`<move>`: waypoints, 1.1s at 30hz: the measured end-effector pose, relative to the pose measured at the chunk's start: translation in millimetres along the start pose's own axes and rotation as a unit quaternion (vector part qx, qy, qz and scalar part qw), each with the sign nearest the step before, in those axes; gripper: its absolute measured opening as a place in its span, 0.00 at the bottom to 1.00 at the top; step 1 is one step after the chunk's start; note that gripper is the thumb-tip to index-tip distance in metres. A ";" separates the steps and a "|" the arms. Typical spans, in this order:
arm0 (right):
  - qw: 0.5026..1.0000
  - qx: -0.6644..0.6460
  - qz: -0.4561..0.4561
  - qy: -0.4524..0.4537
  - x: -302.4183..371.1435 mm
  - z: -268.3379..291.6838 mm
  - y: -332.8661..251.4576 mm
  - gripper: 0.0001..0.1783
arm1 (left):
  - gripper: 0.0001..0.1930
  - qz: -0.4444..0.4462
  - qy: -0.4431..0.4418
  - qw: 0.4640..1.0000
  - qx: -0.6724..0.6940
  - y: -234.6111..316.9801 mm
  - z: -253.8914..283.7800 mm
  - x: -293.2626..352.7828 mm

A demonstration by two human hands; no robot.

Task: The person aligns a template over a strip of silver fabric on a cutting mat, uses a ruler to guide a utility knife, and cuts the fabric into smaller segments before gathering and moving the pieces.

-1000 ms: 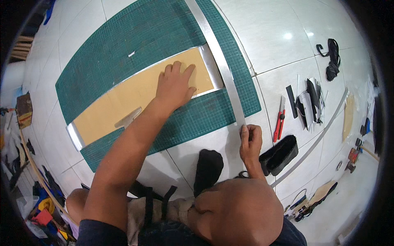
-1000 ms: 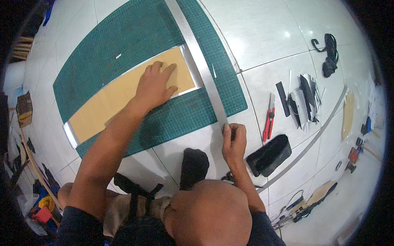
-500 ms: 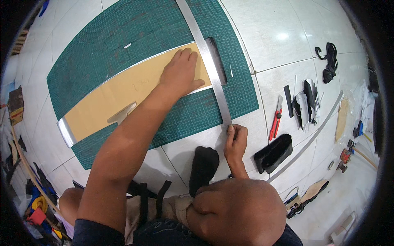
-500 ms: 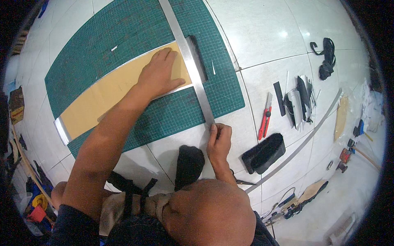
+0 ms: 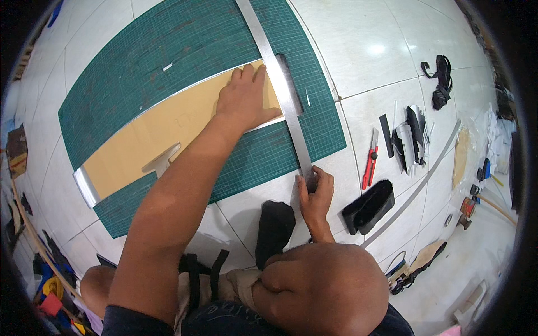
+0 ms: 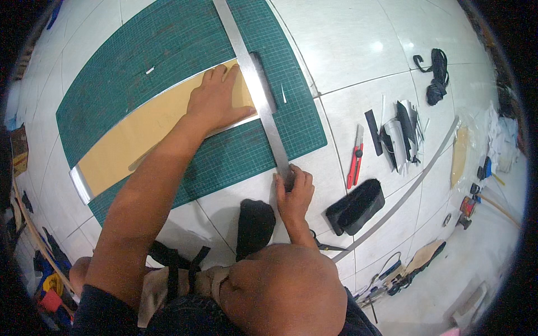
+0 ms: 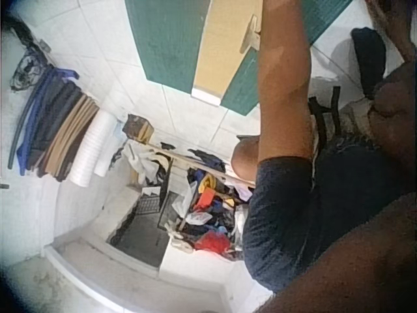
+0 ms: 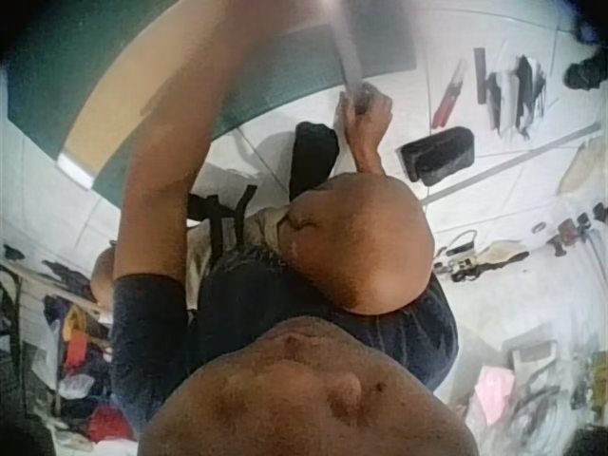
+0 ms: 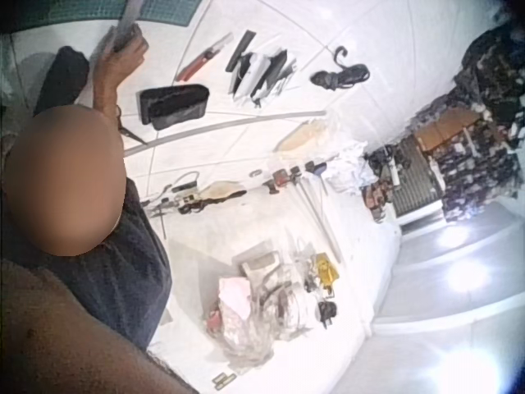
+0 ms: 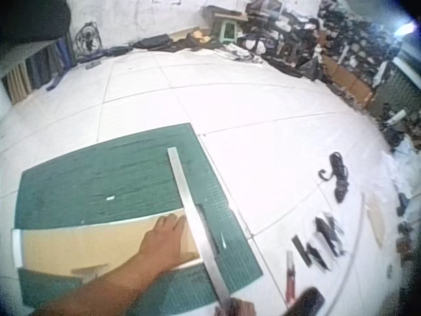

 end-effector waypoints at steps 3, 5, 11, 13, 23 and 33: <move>1.000 -0.007 -0.001 0.000 1.9 -2.9 2.4 0.25 | 0.54 0.019 0.003 1.000 0.004 2.8 0.1 -5.4; 1.000 0.009 0.010 0.011 1.5 -2.6 1.5 0.25 | 0.55 0.016 0.006 1.000 -0.004 5.1 -0.6 -7.8; 1.000 0.017 0.000 0.009 1.7 -1.7 -0.2 0.24 | 0.57 0.031 0.001 0.999 -0.020 10.0 -0.7 -10.7; 1.000 0.013 0.005 0.016 2.2 -1.5 -0.3 0.24 | 0.57 0.034 -0.001 0.999 -0.017 10.7 -0.7 -11.1; 0.999 0.009 0.023 0.040 2.0 -0.7 -0.2 0.24 | 0.57 0.046 0.000 0.999 -0.024 13.8 -0.4 -12.7; 0.999 0.005 0.030 0.036 0.7 1.9 -3.2 0.23 | 0.59 0.044 -0.003 0.999 -0.019 11.4 1.7 -12.5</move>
Point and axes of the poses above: each hand's wrist, its own x-axis away from the middle knuckle, its own z-axis out of the back of the hand, y = z × x, the point moved 4 cm from there along -x, towards the middle knuckle, and after that the axes turned 15 degrees about x, right-handed, at the moved point
